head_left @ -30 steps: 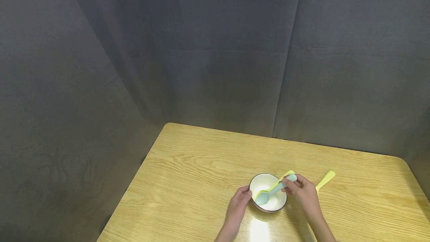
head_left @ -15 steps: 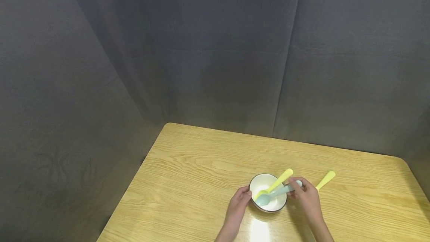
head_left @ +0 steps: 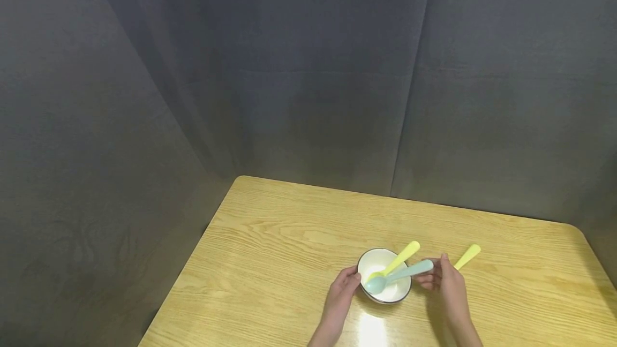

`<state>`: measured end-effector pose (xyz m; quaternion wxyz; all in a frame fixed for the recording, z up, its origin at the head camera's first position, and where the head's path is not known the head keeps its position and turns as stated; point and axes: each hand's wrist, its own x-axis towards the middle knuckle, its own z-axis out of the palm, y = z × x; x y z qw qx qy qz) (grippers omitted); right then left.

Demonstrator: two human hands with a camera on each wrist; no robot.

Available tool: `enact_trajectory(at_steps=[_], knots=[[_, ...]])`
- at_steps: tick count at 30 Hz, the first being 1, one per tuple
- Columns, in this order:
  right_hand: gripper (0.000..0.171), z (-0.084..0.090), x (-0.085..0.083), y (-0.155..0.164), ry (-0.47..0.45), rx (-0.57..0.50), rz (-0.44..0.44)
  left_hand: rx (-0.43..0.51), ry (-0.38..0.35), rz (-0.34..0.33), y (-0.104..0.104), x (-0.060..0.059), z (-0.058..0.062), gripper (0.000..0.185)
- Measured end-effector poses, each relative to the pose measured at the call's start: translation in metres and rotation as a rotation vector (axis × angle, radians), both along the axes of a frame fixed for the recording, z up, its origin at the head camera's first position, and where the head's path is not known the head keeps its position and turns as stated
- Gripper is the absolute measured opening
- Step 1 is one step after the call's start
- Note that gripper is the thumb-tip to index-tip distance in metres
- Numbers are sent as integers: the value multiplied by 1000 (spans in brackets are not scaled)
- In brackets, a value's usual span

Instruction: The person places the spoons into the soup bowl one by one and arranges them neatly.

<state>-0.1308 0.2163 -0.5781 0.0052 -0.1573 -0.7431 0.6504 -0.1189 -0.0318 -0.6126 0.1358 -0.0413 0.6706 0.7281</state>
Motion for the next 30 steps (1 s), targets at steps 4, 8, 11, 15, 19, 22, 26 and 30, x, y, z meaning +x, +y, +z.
enact_trajectory(at_steps=[4, 8, 11, 15, 19, 22, 26, 30], knots=[[70, -1, 2, 3, -4, 46, -38, 6, 1, -2, 0, 1, -1, 48], [67, -2, 4, 5, 13, 145, -80, 12, -2, -3, 0, 2, -1, 48], [62, -3, 5, 9, 29, 294, -86, 16, 1, -5, -1, 1, -1, 48], [53, -2, 4, 14, 30, 511, -62, 16, 4, -5, -1, 0, 0, 48], [50, -2, 4, 22, -5, 622, -45, 13, 4, -4, 0, 1, 0, 48], [49, -2, 5, 29, -18, 686, -35, 9, 4, -2, 0, 1, 1, 47], [49, -3, 7, 34, -7, 741, 6, -5, 2, 0, 0, 1, 1, 46], [44, -4, 7, 38, -17, 762, 24, -1, 2, -4, 0, 0, 0, 47]])
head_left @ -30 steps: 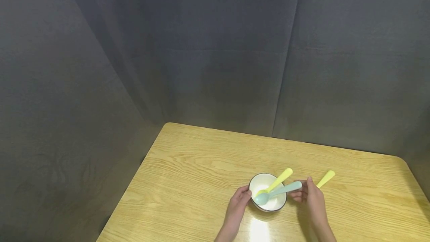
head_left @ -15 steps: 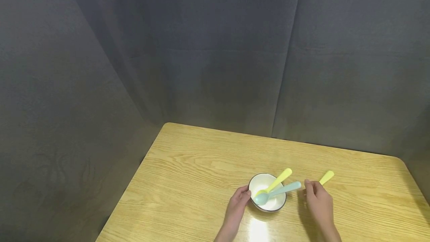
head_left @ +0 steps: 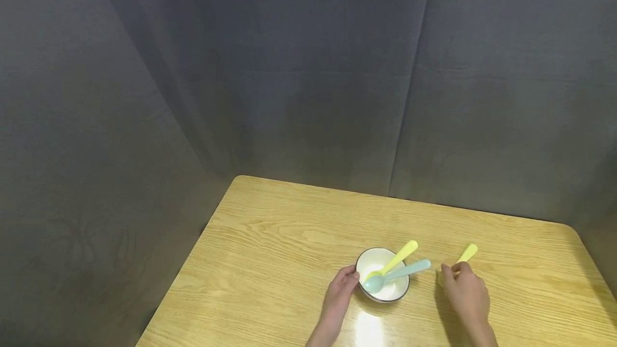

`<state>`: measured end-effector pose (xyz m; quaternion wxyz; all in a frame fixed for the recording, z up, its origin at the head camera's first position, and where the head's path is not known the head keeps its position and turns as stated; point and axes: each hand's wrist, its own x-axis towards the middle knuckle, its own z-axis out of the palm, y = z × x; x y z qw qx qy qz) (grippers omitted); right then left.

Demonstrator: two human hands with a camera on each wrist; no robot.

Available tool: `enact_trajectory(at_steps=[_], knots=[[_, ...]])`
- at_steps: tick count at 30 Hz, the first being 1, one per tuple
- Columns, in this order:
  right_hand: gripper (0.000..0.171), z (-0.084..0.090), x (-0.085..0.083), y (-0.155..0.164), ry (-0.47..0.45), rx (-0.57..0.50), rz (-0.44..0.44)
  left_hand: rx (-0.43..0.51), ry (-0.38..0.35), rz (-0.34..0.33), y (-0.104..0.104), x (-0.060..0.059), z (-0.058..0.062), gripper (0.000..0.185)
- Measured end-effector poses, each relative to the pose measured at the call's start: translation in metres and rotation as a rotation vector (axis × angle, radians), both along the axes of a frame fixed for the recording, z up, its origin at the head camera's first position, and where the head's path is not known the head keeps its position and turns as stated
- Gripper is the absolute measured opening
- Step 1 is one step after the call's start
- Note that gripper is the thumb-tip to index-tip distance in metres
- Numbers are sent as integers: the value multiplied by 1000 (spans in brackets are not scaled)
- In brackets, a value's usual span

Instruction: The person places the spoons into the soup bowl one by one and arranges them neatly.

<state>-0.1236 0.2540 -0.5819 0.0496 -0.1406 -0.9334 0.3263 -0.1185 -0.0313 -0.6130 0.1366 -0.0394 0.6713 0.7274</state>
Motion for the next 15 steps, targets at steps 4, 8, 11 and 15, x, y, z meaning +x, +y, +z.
enact_trajectory(at_steps=[4, 8, 11, 15], knots=[[41, -2, -1, 3, -15, 6, -10, 7, -3, -1, 0, -1, -1, 48], [42, -4, -3, 7, -32, 8, -17, 8, -11, 2, 0, -1, -1, 47], [42, -5, -3, 9, -39, 11, -18, 12, -11, 7, 0, -1, -2, 47], [43, -4, -1, 10, -38, 14, -7, 12, -6, 11, 0, -1, -1, 47]])
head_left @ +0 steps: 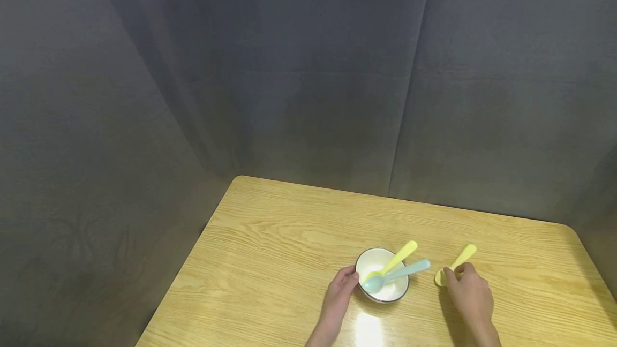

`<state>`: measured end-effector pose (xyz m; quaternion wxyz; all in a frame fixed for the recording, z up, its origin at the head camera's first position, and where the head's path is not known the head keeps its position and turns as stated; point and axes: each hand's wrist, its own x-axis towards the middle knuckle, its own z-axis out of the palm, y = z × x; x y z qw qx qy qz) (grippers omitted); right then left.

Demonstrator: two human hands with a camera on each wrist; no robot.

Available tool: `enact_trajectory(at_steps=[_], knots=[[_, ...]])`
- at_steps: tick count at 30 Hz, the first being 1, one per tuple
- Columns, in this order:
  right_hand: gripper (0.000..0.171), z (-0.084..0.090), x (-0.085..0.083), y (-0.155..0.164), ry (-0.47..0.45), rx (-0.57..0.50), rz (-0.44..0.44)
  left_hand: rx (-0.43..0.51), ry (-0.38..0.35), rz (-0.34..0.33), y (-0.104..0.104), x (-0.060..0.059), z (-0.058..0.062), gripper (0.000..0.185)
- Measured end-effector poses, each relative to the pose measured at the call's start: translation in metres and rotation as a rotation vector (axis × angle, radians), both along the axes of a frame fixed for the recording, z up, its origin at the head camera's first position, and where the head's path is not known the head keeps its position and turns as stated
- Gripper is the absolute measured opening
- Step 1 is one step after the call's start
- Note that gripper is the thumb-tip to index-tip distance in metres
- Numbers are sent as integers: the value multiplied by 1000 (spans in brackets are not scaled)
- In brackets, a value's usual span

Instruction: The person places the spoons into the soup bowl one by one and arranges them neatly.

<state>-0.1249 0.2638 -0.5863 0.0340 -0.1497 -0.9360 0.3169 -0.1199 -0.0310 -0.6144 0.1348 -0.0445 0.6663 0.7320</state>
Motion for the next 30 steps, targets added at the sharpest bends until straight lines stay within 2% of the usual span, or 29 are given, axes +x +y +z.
enact_trajectory(at_steps=[8, 20, 30], knots=[[45, 3, -2, -3, 3, 26, 13, -7, 5, -2, 0, -1, 1, 48], [49, -1, -1, -1, -17, 0, -18, 26, 8, -14, -1, 0, -1, 48], [50, -3, -2, 2, -28, -16, -25, 16, 21, -13, 0, 0, -1, 48]])
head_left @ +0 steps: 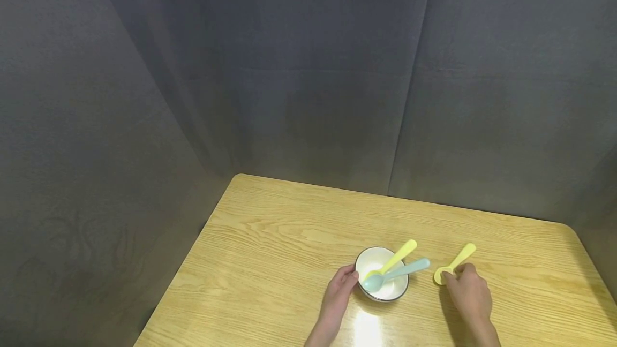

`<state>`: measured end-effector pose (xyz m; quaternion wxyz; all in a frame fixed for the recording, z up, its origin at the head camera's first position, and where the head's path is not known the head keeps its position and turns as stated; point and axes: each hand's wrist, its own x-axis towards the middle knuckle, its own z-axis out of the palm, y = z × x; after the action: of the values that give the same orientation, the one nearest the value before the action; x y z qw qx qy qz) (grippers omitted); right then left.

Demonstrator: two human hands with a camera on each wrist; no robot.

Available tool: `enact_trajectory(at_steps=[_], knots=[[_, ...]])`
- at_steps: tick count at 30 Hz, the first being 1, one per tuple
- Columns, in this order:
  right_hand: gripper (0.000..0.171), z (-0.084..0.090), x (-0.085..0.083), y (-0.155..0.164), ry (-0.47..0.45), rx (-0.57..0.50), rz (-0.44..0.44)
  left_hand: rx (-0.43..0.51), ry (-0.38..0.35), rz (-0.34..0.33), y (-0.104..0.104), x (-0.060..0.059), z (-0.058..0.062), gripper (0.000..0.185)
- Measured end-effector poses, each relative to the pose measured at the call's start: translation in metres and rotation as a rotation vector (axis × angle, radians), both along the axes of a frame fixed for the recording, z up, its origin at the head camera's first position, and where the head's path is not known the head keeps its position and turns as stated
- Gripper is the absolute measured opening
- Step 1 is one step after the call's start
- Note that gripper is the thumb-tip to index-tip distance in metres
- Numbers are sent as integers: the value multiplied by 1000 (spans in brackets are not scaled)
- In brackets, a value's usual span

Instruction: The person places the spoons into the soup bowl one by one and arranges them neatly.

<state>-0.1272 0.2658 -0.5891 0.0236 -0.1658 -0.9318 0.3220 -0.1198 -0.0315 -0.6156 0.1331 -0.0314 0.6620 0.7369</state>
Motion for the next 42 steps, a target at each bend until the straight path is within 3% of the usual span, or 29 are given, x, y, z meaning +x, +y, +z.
enact_trajectory(at_steps=[12, 31, 42], knots=[[57, -2, -6, 4, -21, -13, 15, -17, 1, 7, -1, 0, 2, 49], [58, -4, -20, 8, -45, -8, -74, 5, -1, -3, 0, 1, 3, 48], [47, -3, -18, 6, -38, 5, -24, 6, 16, 5, 0, 2, 3, 46]])
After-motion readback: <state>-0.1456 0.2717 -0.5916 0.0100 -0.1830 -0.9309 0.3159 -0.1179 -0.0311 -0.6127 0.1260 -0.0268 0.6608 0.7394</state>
